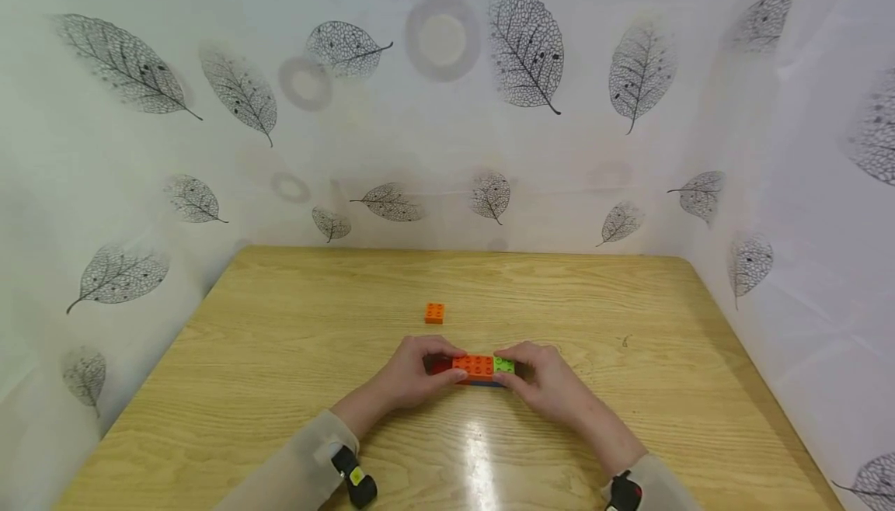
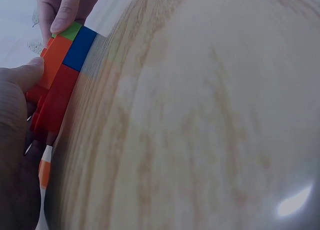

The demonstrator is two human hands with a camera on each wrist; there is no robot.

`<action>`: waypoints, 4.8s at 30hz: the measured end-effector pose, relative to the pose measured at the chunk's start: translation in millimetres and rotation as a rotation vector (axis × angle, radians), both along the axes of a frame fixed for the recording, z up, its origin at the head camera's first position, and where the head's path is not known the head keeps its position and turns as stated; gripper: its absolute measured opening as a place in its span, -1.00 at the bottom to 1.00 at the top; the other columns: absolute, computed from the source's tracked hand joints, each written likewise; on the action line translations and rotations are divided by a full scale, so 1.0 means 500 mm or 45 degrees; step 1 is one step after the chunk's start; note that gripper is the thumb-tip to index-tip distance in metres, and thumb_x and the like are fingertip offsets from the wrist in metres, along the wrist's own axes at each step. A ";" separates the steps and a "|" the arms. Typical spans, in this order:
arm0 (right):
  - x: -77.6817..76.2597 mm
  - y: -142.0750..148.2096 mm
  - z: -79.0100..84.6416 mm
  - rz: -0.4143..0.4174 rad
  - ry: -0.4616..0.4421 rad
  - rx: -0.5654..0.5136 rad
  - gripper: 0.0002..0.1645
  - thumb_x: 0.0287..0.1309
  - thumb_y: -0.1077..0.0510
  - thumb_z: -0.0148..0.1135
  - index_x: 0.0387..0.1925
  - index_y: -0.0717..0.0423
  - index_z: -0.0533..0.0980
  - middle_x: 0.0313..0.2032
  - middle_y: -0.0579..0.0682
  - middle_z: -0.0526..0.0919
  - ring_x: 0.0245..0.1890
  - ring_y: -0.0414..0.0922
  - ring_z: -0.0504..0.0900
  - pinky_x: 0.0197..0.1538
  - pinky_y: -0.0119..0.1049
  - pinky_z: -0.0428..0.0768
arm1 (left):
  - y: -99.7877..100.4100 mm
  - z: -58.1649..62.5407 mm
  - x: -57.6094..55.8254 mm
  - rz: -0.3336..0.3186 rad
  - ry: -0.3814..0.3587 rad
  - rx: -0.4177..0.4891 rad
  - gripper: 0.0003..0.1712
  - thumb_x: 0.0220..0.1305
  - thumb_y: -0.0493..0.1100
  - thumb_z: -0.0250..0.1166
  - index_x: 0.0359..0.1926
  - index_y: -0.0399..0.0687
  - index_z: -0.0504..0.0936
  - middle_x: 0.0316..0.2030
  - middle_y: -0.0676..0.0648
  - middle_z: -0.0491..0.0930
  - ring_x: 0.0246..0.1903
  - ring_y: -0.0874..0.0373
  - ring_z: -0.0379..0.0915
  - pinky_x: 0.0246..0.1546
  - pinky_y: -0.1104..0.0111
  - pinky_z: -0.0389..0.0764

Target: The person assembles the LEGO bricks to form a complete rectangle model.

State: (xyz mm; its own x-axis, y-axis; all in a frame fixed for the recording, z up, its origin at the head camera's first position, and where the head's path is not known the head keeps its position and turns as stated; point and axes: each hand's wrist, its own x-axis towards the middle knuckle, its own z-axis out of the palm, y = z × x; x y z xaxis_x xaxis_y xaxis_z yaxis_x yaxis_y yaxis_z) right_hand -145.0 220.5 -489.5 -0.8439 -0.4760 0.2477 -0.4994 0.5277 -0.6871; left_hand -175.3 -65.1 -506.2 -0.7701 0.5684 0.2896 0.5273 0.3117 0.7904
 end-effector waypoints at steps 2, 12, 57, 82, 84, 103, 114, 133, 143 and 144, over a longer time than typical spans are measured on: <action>-0.001 0.002 -0.001 0.006 0.009 -0.003 -0.62 0.33 -0.01 0.48 0.13 -0.01 0.73 0.03 -0.23 0.76 0.05 -0.19 0.70 0.23 0.06 0.60 | 0.001 0.001 0.000 -0.004 0.009 -0.002 -0.71 0.37 -0.03 0.51 0.05 0.02 0.82 -0.08 0.15 0.76 -0.05 0.33 0.63 0.04 0.36 0.62; -0.014 0.016 -0.009 0.109 0.044 -0.143 -0.62 0.25 0.18 0.54 0.11 0.02 0.74 -0.06 -0.21 0.78 -0.10 -0.16 0.73 0.09 -0.22 0.65 | 0.011 0.006 -0.002 -0.018 0.026 -0.021 -0.70 0.38 -0.02 0.50 0.05 -0.01 0.82 -0.09 0.14 0.75 -0.05 0.34 0.62 0.06 0.38 0.61; -0.006 0.007 -0.016 0.052 0.022 -0.010 -0.56 0.36 -0.07 0.44 0.17 0.01 0.70 0.05 -0.17 0.77 0.08 -0.13 0.71 0.21 -0.02 0.62 | -0.058 0.032 -0.158 0.222 -0.083 -0.257 -0.28 0.29 0.04 0.57 0.36 -0.18 0.61 0.32 -0.13 0.59 0.40 -0.11 0.40 0.45 0.04 0.32; -0.007 0.009 -0.022 0.053 0.011 -0.035 -0.58 0.38 -0.02 0.43 0.19 0.00 0.70 0.06 -0.17 0.76 0.10 -0.12 0.71 0.20 -0.01 0.63 | -0.060 0.027 -0.160 0.244 -0.148 -0.298 -0.56 0.34 0.01 0.53 0.14 -0.09 0.74 0.06 -0.02 0.71 0.15 0.04 0.57 0.30 0.12 0.50; -0.007 0.009 -0.022 0.053 0.015 -0.046 -0.59 0.37 0.00 0.45 0.18 0.01 0.70 0.06 -0.18 0.76 0.08 -0.13 0.71 0.19 -0.03 0.64 | -0.061 0.031 -0.157 0.232 -0.159 -0.288 -0.55 0.35 0.01 0.52 0.15 -0.09 0.74 0.07 -0.02 0.71 0.14 0.05 0.59 0.26 0.15 0.54; -0.007 0.005 -0.018 0.031 0.016 -0.052 -0.58 0.33 0.03 0.49 0.17 0.00 0.71 0.03 -0.22 0.77 0.05 -0.19 0.71 0.16 -0.10 0.66 | -0.068 0.075 -0.102 0.044 0.052 -0.259 -0.54 0.41 -0.07 0.48 0.19 -0.26 0.71 0.07 -0.11 0.74 0.11 -0.02 0.64 0.20 0.11 0.60; -0.006 0.005 -0.019 0.035 0.023 -0.061 -0.59 0.32 0.05 0.50 0.16 0.02 0.71 0.03 -0.21 0.77 0.03 -0.19 0.72 0.14 -0.12 0.67 | -0.069 0.072 -0.065 -0.043 0.092 -0.263 -0.53 0.40 -0.11 0.48 0.20 -0.29 0.70 0.07 -0.11 0.75 0.09 0.05 0.65 0.19 0.14 0.61; -0.006 0.008 -0.021 0.016 0.002 -0.053 -0.57 0.33 0.00 0.49 0.17 -0.01 0.71 0.04 -0.20 0.77 0.03 -0.20 0.71 0.15 -0.11 0.66 | -0.053 0.054 -0.008 -0.049 -0.025 -0.285 -0.50 0.41 0.02 0.46 0.24 -0.15 0.71 0.12 0.02 0.71 0.15 0.18 0.59 0.25 0.19 0.55; -0.006 0.009 -0.024 0.044 -0.009 -0.074 -0.58 0.37 0.00 0.45 0.19 -0.01 0.70 0.02 -0.21 0.77 -0.04 -0.22 0.71 0.07 -0.17 0.68 | -0.049 0.049 0.003 -0.015 0.016 -0.335 -0.49 0.41 0.12 0.44 0.24 -0.04 0.73 0.12 0.07 0.70 0.13 0.19 0.58 0.28 0.10 0.51; -0.006 0.009 -0.024 0.043 -0.014 -0.075 -0.58 0.37 0.00 0.45 0.19 -0.02 0.70 0.02 -0.21 0.77 -0.04 -0.22 0.71 0.07 -0.18 0.68 | -0.049 0.048 0.004 -0.013 0.015 -0.335 -0.49 0.41 0.12 0.44 0.24 -0.03 0.73 0.11 0.08 0.70 0.12 0.20 0.58 0.28 0.10 0.51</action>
